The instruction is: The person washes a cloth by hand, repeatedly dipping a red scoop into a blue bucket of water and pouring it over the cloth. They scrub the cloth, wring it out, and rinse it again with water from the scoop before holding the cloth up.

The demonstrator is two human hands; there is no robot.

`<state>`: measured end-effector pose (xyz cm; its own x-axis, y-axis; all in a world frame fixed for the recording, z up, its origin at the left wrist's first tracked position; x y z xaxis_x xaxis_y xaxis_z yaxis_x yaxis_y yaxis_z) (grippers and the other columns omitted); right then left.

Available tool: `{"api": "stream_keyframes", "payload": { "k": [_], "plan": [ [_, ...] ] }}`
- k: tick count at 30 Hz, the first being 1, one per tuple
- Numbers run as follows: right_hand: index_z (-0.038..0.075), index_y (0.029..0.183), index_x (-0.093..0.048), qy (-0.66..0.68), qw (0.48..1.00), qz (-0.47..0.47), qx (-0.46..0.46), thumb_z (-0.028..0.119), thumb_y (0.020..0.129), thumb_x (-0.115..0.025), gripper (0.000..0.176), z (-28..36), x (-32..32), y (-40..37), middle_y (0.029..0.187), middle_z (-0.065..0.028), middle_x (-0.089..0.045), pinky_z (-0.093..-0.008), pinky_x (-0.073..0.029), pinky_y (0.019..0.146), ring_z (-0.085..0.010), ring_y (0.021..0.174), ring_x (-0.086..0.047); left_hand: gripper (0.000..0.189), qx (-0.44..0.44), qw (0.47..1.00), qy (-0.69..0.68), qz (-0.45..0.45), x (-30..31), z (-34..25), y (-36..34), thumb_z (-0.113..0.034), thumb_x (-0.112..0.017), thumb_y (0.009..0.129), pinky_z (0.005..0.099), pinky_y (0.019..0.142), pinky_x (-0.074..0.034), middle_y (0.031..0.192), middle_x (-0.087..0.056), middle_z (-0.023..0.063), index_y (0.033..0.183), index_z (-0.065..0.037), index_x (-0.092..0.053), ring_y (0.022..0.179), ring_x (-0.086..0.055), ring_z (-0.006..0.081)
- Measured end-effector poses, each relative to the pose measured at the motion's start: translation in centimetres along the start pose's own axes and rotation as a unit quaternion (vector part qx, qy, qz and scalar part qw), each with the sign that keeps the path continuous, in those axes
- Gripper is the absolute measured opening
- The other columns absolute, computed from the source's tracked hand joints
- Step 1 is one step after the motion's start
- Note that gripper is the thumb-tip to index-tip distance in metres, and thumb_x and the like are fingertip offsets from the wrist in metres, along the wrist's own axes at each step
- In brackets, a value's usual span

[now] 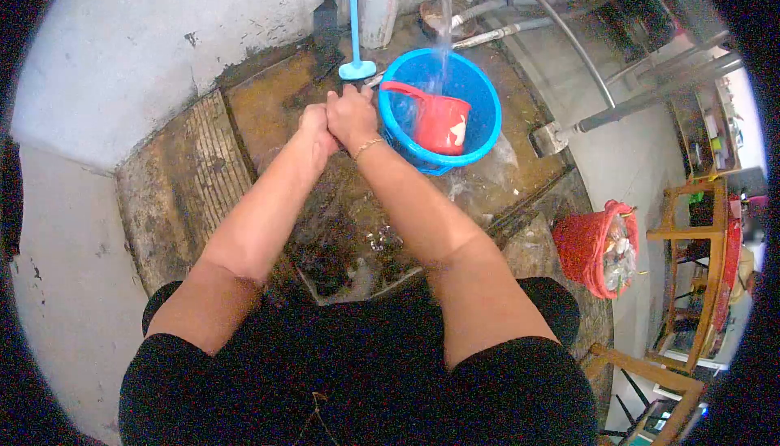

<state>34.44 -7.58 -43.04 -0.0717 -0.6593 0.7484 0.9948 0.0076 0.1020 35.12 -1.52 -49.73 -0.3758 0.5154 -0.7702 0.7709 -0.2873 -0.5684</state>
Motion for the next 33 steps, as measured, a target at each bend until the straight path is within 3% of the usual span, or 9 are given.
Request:
{"api": "stream_keyframes", "payload": {
  "k": [7,10,11,12,15,18,20,28,33],
  "plan": [
    [0.002,0.092,-0.05,0.026,1.0,0.009,0.006,0.024,0.083,-0.044,0.025,5.5,-0.6,-5.1,0.079,-0.0243,-0.054,-0.0486,-0.043,0.072,-0.0415,0.079,-0.054,0.032,0.046,0.991,0.048,0.113,3.8,-4.2,-1.1,-0.029,-0.034,0.085,0.0458,0.073,-0.045,0.076,-0.059,0.0144,0.075,-0.006,-0.054,0.074,-0.056,0.0291],
    [0.006,0.08,-0.051,0.045,0.987,0.03,0.151,0.027,0.081,-0.048,0.021,7.3,-1.5,-8.2,0.073,-0.0196,-0.057,-0.0454,-0.046,0.063,-0.0396,0.069,-0.056,0.028,0.181,0.982,-0.048,-0.036,7.9,-4.9,1.7,-0.027,-0.036,0.085,0.0439,0.072,-0.045,0.08,-0.056,0.0128,0.087,-0.005,-0.053,0.074,-0.055,0.0278],
    [0.007,0.077,-0.054,0.013,0.987,0.022,0.156,0.03,0.082,-0.046,0.025,6.5,-1.8,-7.4,0.074,-0.0178,-0.059,-0.0449,-0.046,0.063,-0.038,0.069,-0.057,0.03,0.166,0.949,0.077,0.257,11.3,-5.1,3.7,-0.027,-0.035,0.086,0.0438,0.072,-0.044,0.086,-0.056,0.013,0.092,-0.004,-0.051,0.08,-0.055,0.0279],
    [0.007,0.074,-0.056,-0.018,0.987,0.014,0.16,0.033,0.082,-0.045,0.029,5.5,-2.0,-5.9,0.075,-0.0161,-0.06,-0.0444,-0.046,0.063,-0.0364,0.07,-0.057,0.03,0.169,0.949,0.076,0.255,10.3,-3.7,2.8,-0.027,-0.035,0.086,0.0438,0.072,-0.044,0.086,-0.056,0.013,0.092,-0.004,-0.051,0.08,-0.055,0.0279],
    [0.009,0.071,-0.063,-0.077,0.997,0.014,-0.006,0.041,0.086,-0.035,0.045,-2.2,-3.5,-0.3,0.077,-0.0163,-0.061,-0.0432,-0.046,0.063,-0.0337,0.072,-0.058,0.024,-0.048,0.968,0.108,-0.22,3.6,-1.7,-3.7,-0.022,-0.038,0.087,0.0452,0.059,-0.048,0.085,-0.055,0.0138,0.094,-0.003,-0.05,0.072,-0.057,0.0279],
    [0.012,0.072,-0.064,-0.025,0.998,0.037,0.051,0.038,0.084,-0.037,0.039,-0.9,-4.7,-2.0,0.077,-0.0137,-0.062,-0.0462,-0.046,0.066,-0.0353,0.072,-0.059,0.03,-0.15,0.968,0.109,-0.17,7.1,-1.4,-1.6,-0.031,-0.039,0.084,0.0496,0.063,-0.046,0.083,-0.056,0.0135,0.092,-0.004,-0.052,0.076,-0.057,0.0296],
    [0.006,0.069,-0.061,-0.05,0.995,0.075,0.044,0.041,0.086,-0.033,0.048,4.7,-2.1,-5.5,0.074,-0.0193,-0.059,-0.0457,-0.045,0.066,-0.037,0.072,-0.057,0.049,-0.003,0.999,0.044,0.027,7.4,-1.3,-2.8,-0.048,-0.031,0.082,0.0452,0.076,-0.044,0.084,-0.058,0.0145,0.088,-0.005,-0.054,0.082,-0.056,0.0292],
    [0.005,0.092,-0.059,-0.104,0.991,0.076,0.039,0.039,0.084,-0.043,0.039,-4.1,-7.4,-1.3,0.095,-0.0183,-0.057,-0.0424,-0.045,0.072,-0.0321,0.088,-0.055,0.039,0.051,0.981,0.041,-0.184,6.6,0.6,-1.5,-0.046,-0.04,0.086,0.0483,0.076,-0.045,0.094,-0.059,0.0094,0.097,-0.011,-0.052,0.084,-0.057,0.0271],
    [0.005,0.099,-0.052,0.056,0.995,0.083,0.024,0.04,0.079,-0.05,0.039,4.8,-3.2,-8.3,0.098,-0.0187,-0.047,-0.0418,-0.041,0.082,-0.04,0.09,-0.05,0.03,-0.07,0.977,0.172,0.106,8.1,-0.9,-3.8,-0.038,-0.039,0.087,0.0453,0.077,-0.044,0.086,-0.057,0.006,0.095,-0.012,-0.052,0.09,-0.054,0.0264]
  ]
}}
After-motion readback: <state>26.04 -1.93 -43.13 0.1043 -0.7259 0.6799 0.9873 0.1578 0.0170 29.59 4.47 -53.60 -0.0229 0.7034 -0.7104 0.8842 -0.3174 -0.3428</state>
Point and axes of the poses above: each hand's wrist, its own y-axis towards the middle knuckle, its own x-axis out of the back of the hand, z = x × y, the point moved 4 cm from there along y, towards the middle knuckle
